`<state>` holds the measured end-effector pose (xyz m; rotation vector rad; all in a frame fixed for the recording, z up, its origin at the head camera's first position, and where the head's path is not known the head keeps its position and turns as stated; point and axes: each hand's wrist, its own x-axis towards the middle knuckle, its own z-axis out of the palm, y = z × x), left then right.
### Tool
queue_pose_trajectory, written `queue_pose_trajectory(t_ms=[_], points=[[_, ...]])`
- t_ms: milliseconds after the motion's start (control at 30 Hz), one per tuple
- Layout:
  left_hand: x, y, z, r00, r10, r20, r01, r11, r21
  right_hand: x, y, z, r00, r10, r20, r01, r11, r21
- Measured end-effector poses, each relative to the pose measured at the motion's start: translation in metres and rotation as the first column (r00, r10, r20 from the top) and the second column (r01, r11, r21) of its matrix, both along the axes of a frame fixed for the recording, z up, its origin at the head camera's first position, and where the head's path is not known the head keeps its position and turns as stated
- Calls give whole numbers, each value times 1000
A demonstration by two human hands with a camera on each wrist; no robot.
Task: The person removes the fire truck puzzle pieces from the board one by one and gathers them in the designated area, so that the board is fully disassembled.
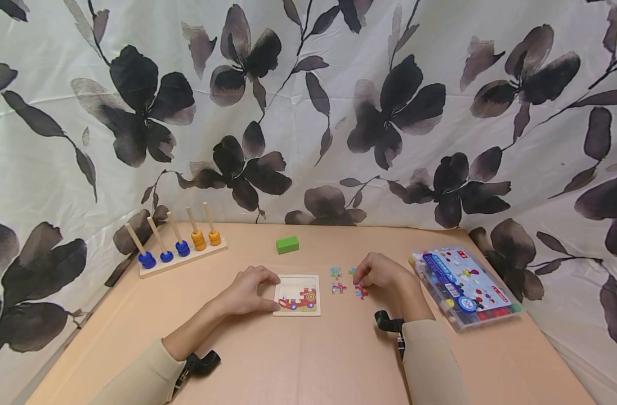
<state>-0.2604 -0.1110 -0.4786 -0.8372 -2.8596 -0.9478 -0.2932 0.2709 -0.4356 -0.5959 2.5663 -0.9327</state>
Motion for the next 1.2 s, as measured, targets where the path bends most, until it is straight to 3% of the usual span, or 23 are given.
queue_pose_trajectory(t_ms=[800, 1000, 1200], points=[[3, 1, 3, 1000, 1, 2, -1, 1000, 5, -3, -5, 5, 991, -69, -110, 61, 995, -79], [2, 1, 1, 1000, 4, 4, -4, 1000, 5, -2, -12, 6, 982, -42, -184, 28, 997, -76], [1, 0, 1, 1000, 2, 4, -2, 1000, 2, 1, -23, 8, 977, -41, -207, 24, 996, -87]])
